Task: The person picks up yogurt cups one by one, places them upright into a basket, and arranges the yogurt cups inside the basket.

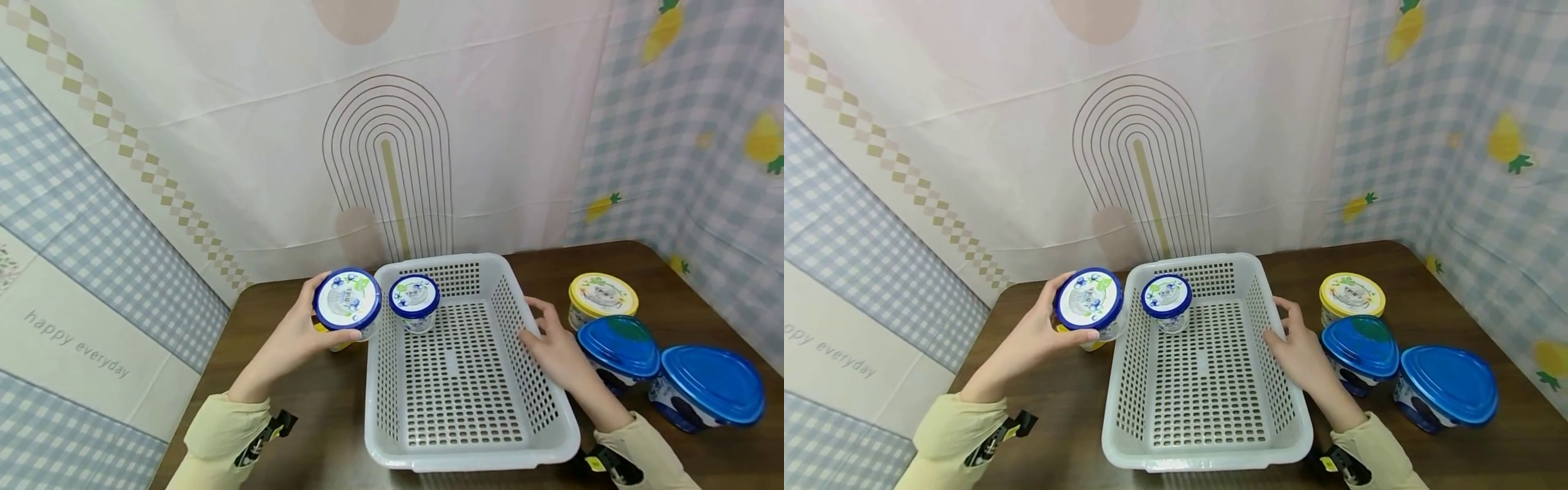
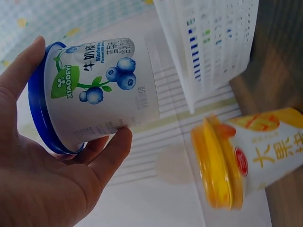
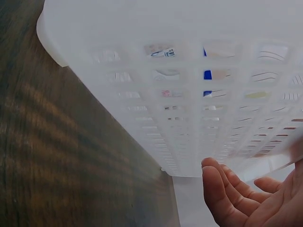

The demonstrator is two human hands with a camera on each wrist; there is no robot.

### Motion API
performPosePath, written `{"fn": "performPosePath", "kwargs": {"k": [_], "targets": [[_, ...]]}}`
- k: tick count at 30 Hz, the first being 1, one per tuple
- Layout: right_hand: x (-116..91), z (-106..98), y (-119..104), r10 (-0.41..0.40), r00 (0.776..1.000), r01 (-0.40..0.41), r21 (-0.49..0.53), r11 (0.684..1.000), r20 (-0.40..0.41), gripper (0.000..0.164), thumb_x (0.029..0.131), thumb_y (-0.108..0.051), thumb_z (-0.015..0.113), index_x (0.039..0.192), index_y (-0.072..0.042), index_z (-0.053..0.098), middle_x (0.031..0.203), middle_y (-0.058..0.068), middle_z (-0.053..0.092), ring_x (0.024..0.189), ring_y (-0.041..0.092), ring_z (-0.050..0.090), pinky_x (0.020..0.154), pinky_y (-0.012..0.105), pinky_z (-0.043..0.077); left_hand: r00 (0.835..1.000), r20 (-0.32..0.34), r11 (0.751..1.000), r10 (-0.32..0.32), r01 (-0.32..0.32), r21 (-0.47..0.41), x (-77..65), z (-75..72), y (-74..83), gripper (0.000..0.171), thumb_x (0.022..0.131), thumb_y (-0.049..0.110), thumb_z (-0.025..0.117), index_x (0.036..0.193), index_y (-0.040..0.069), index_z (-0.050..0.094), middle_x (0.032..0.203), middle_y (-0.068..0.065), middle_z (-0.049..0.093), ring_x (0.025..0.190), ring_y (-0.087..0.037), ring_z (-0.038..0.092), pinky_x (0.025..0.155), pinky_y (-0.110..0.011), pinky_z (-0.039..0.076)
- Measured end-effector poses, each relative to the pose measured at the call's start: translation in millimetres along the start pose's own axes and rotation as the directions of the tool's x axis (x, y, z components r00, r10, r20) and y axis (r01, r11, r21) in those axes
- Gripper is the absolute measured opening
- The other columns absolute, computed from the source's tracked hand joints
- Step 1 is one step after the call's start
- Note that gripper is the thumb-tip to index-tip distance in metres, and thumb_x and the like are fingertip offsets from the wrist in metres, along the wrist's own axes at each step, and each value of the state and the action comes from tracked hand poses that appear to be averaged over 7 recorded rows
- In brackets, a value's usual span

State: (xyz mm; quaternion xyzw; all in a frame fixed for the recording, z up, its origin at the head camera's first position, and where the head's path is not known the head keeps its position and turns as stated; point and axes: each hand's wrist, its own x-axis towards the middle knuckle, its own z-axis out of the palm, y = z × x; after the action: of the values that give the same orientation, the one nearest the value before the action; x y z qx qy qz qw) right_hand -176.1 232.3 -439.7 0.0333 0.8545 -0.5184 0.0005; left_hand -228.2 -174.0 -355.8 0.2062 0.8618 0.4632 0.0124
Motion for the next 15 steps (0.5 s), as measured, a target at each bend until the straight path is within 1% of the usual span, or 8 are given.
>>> {"fn": "performPosePath", "kwargs": {"k": [5, 9, 15], "targets": [[0, 0, 1, 0.001, 1.000, -0.001, -0.003, 1.000, 0.001, 0.069, 0.104, -0.019, 0.048, 0.159, -0.017, 0.006, 0.127, 0.031, 0.051, 0.083, 0.030, 0.071, 0.059, 0.042, 0.061, 1.000, 0.029, 1.000, 0.002, -0.002, 0.006, 1.8, 10.4, 1.5, 0.113, 0.071, 0.040, 0.093, 0.156, 0.020, 0.022, 0.146, -0.009, 0.044, 0.131, -0.028, 0.047, 0.108, -0.051, 0.040], [0, 0, 1, -0.002, 1.000, 0.002, -0.007, 1.000, -0.003, 0.069, 0.104, -0.019, 0.048, 0.159, -0.017, 0.006, 0.128, 0.031, 0.051, 0.084, 0.030, 0.071, 0.059, 0.042, 0.062, 0.999, 0.053, 1.000, 0.006, -0.007, 0.011, 3.4, 18.4, 1.9, 0.112, 0.071, 0.042, 0.092, 0.156, 0.020, 0.023, 0.148, -0.008, 0.040, 0.132, -0.029, 0.047, 0.109, -0.054, 0.040], [-1, 0, 0, 0.001, 1.000, -0.001, -0.005, 1.000, -0.003, 0.069, 0.104, -0.019, 0.048, 0.159, -0.016, 0.006, 0.127, 0.031, 0.051, 0.083, 0.030, 0.071, 0.059, 0.042, 0.061, 0.994, 0.107, 1.000, 0.008, -0.007, -0.010, 5.2, 29.0, 2.8, 0.110, 0.073, 0.043, 0.090, 0.157, 0.021, 0.021, 0.150, -0.008, 0.040, 0.134, -0.029, 0.045, 0.111, -0.056, 0.038]]}}
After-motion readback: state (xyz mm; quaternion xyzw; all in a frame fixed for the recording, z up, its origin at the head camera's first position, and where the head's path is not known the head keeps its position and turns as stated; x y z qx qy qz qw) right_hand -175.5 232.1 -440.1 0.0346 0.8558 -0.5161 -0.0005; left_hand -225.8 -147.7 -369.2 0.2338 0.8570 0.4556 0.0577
